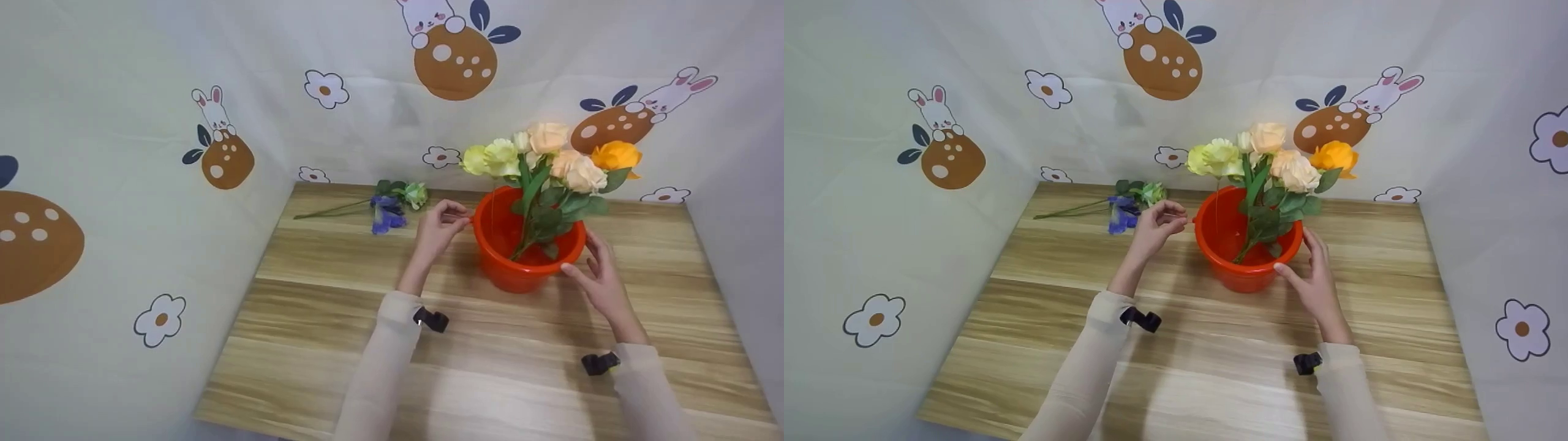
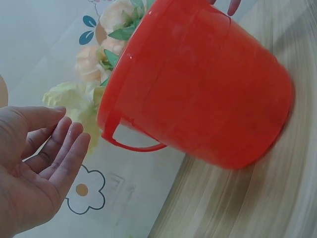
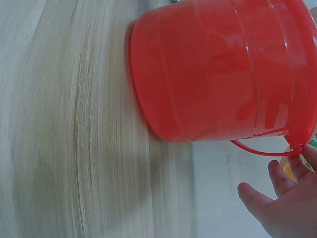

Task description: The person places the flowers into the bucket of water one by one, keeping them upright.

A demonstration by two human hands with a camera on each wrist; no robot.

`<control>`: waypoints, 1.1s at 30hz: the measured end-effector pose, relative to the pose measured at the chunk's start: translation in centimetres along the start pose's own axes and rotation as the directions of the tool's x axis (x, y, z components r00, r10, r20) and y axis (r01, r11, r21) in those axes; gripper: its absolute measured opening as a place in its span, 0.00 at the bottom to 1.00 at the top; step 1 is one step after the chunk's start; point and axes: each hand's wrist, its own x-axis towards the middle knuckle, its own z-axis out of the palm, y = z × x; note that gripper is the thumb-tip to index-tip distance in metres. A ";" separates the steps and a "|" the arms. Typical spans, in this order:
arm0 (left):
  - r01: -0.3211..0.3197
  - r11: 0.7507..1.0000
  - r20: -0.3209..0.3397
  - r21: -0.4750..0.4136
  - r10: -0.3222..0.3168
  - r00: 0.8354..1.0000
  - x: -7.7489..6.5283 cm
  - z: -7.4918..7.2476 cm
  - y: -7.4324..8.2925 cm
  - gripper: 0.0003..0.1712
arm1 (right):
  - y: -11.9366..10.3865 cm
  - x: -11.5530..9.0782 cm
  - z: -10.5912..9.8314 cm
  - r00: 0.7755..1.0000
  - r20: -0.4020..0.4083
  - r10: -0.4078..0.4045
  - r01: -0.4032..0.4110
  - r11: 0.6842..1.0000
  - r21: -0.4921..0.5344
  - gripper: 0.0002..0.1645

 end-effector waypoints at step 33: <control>0.022 1.000 -0.104 0.021 -0.020 0.994 -0.8 -7.9 -4.8 0.18 | 0.1 0.1 0.0 1.000 0.000 0.005 -0.005 1.000 0.001 0.48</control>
